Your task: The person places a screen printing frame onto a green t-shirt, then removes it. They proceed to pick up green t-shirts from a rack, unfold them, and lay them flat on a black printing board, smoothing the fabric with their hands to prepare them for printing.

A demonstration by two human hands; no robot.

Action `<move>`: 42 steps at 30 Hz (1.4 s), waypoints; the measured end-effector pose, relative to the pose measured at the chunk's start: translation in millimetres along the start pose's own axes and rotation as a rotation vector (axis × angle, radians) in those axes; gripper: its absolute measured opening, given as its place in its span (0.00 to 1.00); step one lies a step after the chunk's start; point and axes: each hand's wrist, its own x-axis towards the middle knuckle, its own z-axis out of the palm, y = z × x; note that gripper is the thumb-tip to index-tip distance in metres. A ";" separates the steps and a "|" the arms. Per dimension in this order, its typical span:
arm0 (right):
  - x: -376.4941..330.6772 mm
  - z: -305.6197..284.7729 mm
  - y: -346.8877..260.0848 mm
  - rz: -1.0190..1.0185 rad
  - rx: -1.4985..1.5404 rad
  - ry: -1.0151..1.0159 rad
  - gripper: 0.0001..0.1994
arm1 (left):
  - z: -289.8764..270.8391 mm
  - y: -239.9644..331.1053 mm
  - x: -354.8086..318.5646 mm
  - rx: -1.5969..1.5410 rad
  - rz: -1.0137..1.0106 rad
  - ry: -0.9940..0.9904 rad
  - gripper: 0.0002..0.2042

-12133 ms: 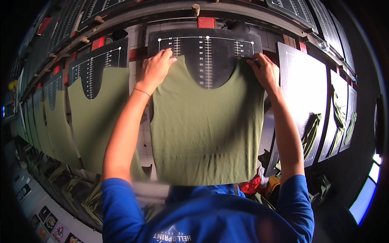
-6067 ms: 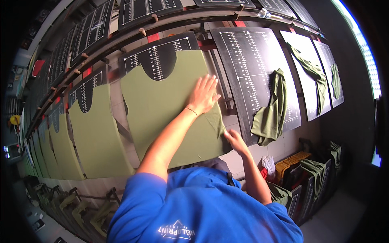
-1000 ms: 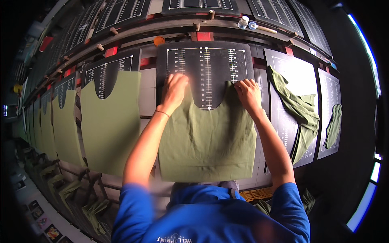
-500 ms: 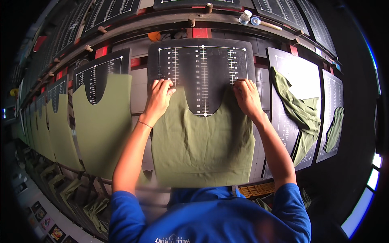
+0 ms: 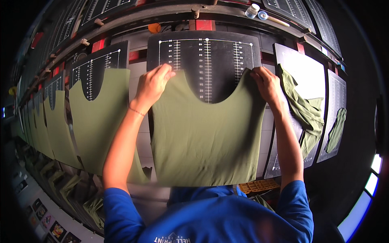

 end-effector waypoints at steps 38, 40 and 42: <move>-399.6 -50.8 -70.7 1.131 0.844 -0.529 0.16 | -16.2 125.8 -413.3 -0.698 -1.141 -0.134 0.11; -401.0 -63.8 -81.6 1.175 0.790 -0.437 0.12 | -21.8 128.3 -424.2 -0.658 -1.224 -0.140 0.08; -390.9 -73.5 -91.4 1.204 0.829 -0.291 0.10 | -24.9 129.9 -428.1 -0.616 -1.189 -0.104 0.08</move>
